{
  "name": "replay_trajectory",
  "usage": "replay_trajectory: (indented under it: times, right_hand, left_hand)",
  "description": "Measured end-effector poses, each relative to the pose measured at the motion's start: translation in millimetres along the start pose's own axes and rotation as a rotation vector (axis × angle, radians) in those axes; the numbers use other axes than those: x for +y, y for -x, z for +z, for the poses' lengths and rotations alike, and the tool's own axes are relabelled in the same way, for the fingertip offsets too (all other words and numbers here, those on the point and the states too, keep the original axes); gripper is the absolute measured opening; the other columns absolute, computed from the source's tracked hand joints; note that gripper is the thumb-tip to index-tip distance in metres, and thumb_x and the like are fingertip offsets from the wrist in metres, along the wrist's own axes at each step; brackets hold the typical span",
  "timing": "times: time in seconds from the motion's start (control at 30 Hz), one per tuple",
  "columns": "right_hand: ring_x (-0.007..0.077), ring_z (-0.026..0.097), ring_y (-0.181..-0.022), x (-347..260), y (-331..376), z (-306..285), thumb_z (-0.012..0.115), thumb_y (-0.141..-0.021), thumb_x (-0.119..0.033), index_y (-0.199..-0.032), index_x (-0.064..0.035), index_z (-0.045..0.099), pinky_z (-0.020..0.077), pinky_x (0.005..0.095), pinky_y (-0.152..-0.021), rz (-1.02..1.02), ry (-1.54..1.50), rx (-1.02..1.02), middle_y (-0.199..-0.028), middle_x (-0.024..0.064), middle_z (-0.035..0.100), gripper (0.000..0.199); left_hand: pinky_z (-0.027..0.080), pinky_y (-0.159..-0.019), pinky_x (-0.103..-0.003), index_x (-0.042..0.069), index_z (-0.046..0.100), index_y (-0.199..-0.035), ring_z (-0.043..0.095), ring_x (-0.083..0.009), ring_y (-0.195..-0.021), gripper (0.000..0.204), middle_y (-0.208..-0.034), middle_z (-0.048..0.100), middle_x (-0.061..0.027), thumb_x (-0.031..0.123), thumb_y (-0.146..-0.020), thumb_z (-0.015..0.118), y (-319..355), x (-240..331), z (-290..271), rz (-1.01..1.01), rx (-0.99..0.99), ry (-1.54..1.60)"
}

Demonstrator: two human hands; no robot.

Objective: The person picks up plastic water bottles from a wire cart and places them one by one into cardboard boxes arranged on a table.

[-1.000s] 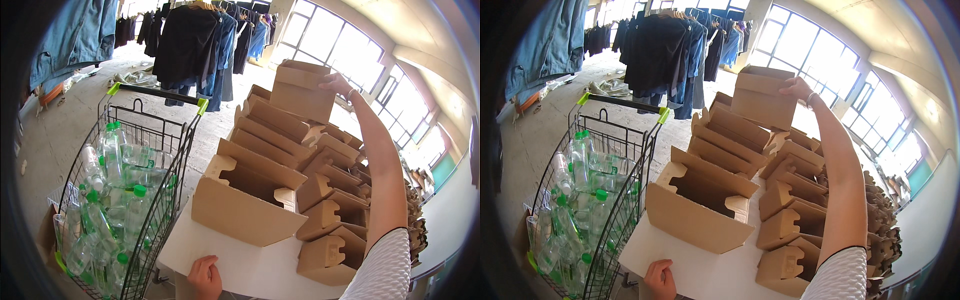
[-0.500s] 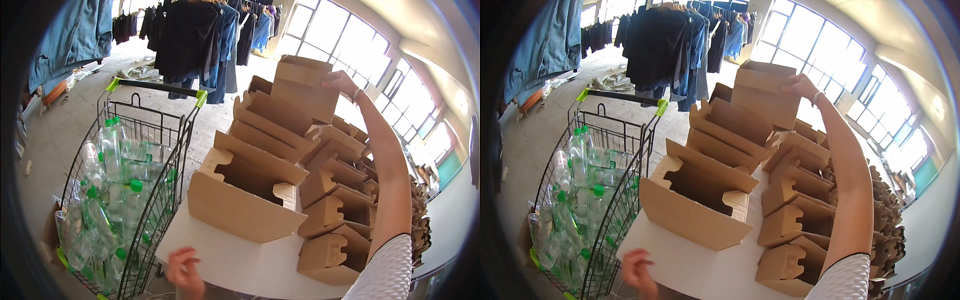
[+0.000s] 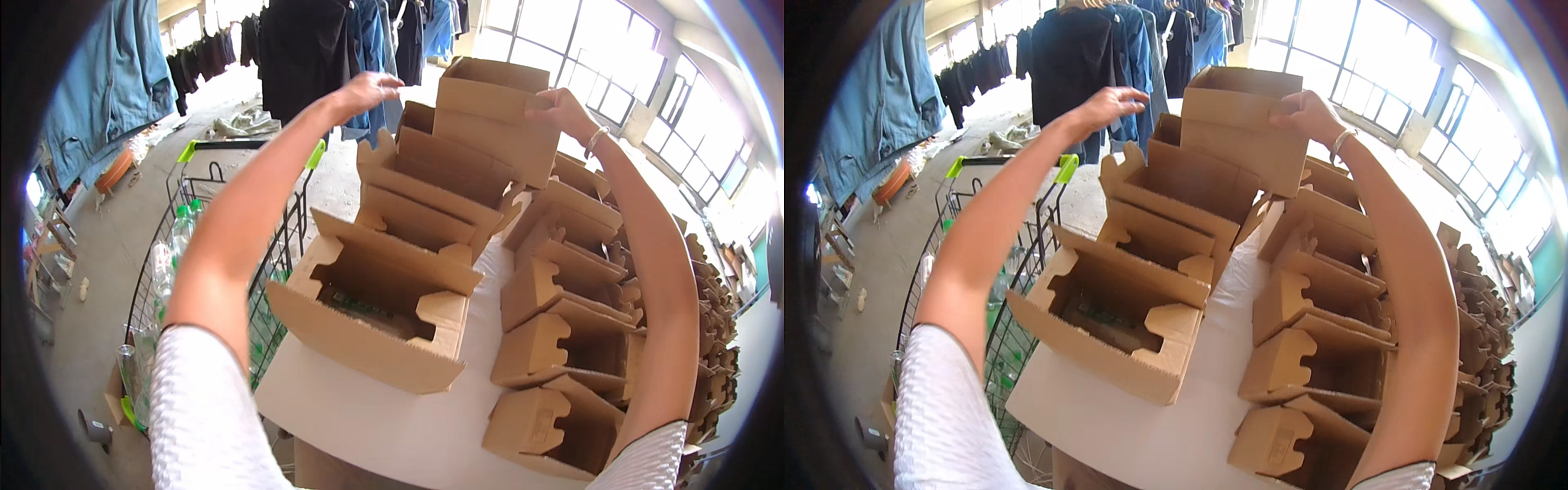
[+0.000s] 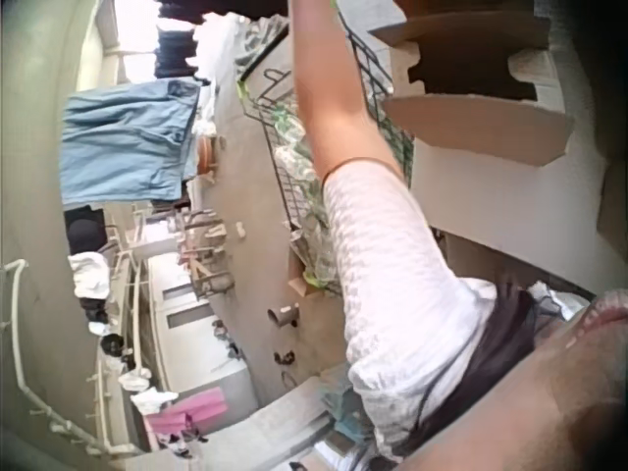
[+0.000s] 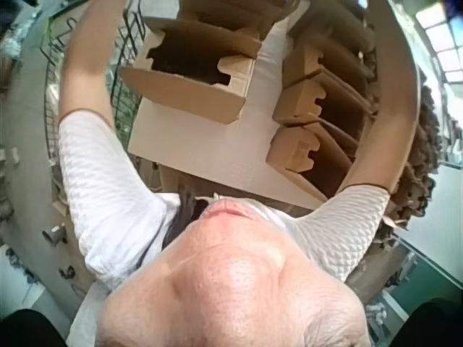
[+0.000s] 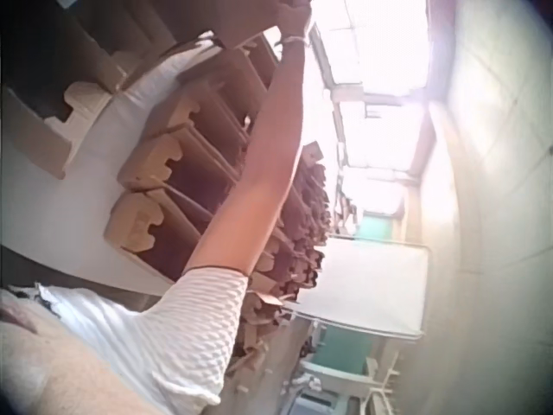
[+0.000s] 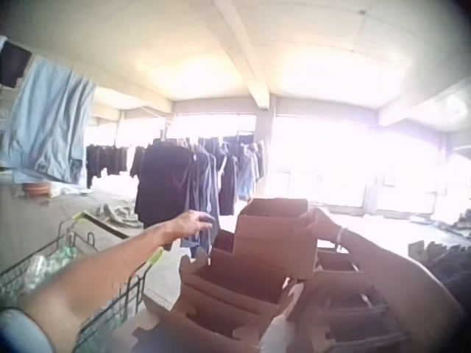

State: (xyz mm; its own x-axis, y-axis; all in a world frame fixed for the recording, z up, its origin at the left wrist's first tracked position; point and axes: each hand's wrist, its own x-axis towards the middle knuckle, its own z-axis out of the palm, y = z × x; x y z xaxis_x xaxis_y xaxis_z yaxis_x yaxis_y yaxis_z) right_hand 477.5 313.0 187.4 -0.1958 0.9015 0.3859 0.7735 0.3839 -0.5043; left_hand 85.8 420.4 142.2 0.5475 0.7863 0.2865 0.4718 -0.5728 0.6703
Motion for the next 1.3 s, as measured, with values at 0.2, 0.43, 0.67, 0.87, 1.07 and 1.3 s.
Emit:
replay_trajectory:
  times: [0.2, 0.43, 0.67, 0.87, 1.07, 1.3]
  right_hand:
    - [0.0053, 0.059, -0.071, -5, 11, -2, 0.08, -0.085, -0.023, -0.093, -0.0006, 0.076, 0.0491, 0.0249, -0.068, -0.021, 0.015, -0.086, -0.078, -0.0014, 0.069, 0.024]
    - [0.0059, 0.062, -0.069, 8, 31, 8, 0.077, -0.086, -0.014, -0.094, 0.0031, 0.075, 0.0502, 0.0242, -0.063, -0.043, -0.158, -0.01, -0.079, 0.0006, 0.071, 0.019]
    - [0.006, 0.059, -0.066, 11, 39, 9, 0.076, -0.084, -0.014, -0.088, 0.0012, 0.074, 0.0489, 0.0276, -0.062, -0.036, -0.14, 0.06, -0.074, -0.0002, 0.068, 0.016]
    - [0.0168, 0.063, -0.067, -22, 39, 9, 0.075, -0.081, -0.02, -0.085, 0.002, 0.072, 0.0517, 0.0367, -0.067, -0.125, 0.081, 0.168, -0.072, 0.0119, 0.068, 0.023]
    - [0.0362, 0.068, -0.087, 15, -6, 46, 0.078, -0.071, -0.028, -0.085, -0.0001, 0.075, 0.0526, 0.0456, -0.085, -0.176, 0.261, 0.234, -0.085, 0.0223, 0.069, 0.031]
    - [0.0398, 0.066, -0.094, 55, -69, 113, 0.078, -0.069, -0.028, -0.084, -0.0016, 0.075, 0.0514, 0.0476, -0.088, -0.165, 0.294, 0.413, -0.088, 0.0219, 0.07, 0.031]
  left_hand:
    - [0.033, -0.119, -0.049, 0.008, 0.056, -0.146, 0.043, -0.0302, -0.145, 0.058, -0.155, 0.049, -0.0146, 0.04, -0.098, 0.066, -69, -61, 51, -0.171, -0.244, 0.081]
    - [0.041, -0.113, -0.048, -0.002, 0.053, -0.144, 0.05, -0.0305, -0.137, 0.066, -0.145, 0.055, -0.0192, 0.042, -0.097, 0.069, -85, -102, 63, -0.371, -0.273, 0.096]
    - [0.051, -0.091, -0.032, 0.0, 0.079, -0.094, 0.068, -0.0172, -0.095, 0.019, -0.095, 0.074, -0.0095, 0.012, -0.08, 0.083, -64, -100, 49, -0.072, 0.049, 0.082]
    - [0.055, -0.066, -0.027, 0.002, 0.081, -0.089, 0.069, -0.014, -0.068, 0.017, -0.081, 0.076, -0.0065, 0.001, -0.072, 0.079, -56, -150, 36, -0.255, 0.581, -0.015]
    - [0.053, -0.054, -0.029, 0.001, 0.078, -0.103, 0.064, -0.0138, -0.059, 0.038, -0.078, 0.073, -0.0032, -0.006, -0.067, 0.07, -30, -181, -29, -0.523, 0.758, 0.045]
    - [0.05, -0.077, -0.023, -0.001, 0.064, -0.133, 0.063, -0.0121, -0.091, 0.051, -0.117, 0.066, -0.0071, -0.004, -0.082, 0.067, 150, -245, -390, -0.261, 0.815, 0.406]
